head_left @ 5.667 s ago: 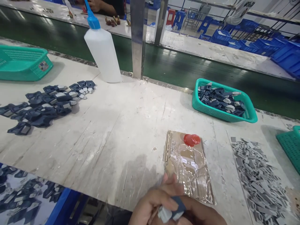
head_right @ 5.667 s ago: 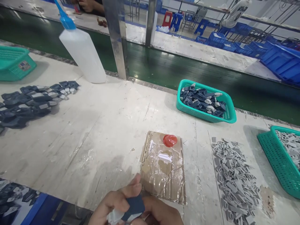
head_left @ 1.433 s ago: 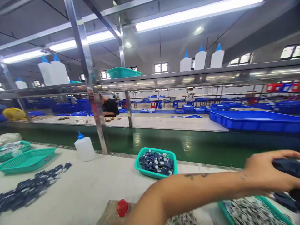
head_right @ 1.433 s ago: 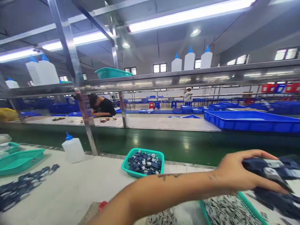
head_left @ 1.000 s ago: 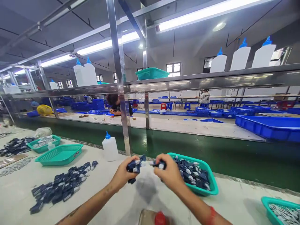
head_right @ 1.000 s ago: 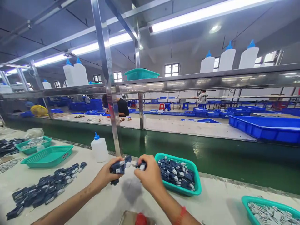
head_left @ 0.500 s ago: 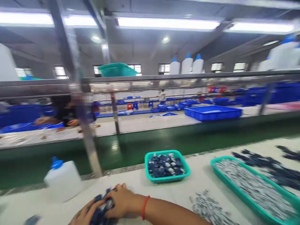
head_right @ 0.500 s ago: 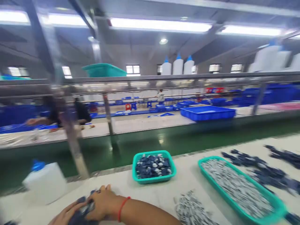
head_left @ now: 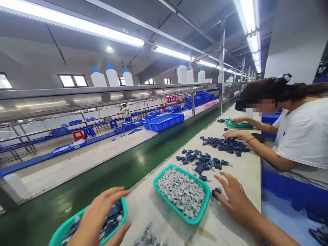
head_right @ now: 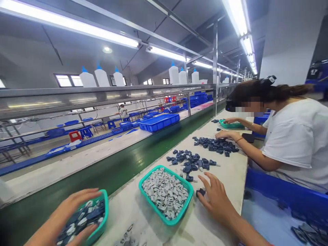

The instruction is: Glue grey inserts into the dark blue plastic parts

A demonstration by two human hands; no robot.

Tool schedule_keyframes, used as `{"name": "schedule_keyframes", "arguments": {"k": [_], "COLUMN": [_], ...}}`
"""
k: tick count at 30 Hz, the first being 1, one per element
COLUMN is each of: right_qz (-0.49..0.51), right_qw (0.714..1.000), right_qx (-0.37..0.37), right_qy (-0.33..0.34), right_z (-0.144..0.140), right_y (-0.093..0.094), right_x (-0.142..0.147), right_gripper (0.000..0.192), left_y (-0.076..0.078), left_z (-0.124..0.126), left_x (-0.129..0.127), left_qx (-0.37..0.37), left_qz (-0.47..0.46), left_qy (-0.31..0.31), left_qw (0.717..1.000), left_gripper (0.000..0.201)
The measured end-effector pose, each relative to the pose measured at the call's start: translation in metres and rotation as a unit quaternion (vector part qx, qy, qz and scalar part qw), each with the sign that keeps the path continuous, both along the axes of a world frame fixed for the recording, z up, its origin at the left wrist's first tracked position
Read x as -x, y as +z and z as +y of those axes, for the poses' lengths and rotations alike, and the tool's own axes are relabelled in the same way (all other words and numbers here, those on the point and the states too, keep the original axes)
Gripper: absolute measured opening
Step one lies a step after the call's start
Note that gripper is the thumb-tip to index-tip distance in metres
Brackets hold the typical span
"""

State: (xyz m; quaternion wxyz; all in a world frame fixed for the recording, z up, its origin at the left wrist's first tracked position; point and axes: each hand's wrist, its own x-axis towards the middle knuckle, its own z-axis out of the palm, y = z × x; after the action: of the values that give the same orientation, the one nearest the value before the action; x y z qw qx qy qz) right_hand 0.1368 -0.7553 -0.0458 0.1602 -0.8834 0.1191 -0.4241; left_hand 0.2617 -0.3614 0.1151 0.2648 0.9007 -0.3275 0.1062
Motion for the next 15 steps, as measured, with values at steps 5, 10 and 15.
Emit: {"name": "schedule_keyframes", "arguments": {"k": [5, 10, 15], "right_qz": [0.191, 0.274, 0.323], "right_qw": [0.981, 0.962, 0.946], "right_qx": [0.029, 0.016, -0.001], "right_qy": [0.028, 0.003, 0.017], "right_z": [-0.044, -0.090, -0.116], "right_y": [-0.018, 0.011, 0.019], "right_x": [-0.020, -0.082, -0.104], "right_gripper": [0.059, 0.064, 0.052], "left_y": [0.009, -0.026, -0.055], "left_z": [-0.191, -0.299, -0.348], "left_x": [-0.034, -0.084, -0.119], "left_qx": [-0.102, -0.188, -0.280], "left_qz": [0.019, 0.009, 0.062], "left_qy": [-0.140, -0.156, -0.144], "left_qw": [0.985, 0.970, 0.947], "left_gripper": [0.043, 0.039, 0.042]}}
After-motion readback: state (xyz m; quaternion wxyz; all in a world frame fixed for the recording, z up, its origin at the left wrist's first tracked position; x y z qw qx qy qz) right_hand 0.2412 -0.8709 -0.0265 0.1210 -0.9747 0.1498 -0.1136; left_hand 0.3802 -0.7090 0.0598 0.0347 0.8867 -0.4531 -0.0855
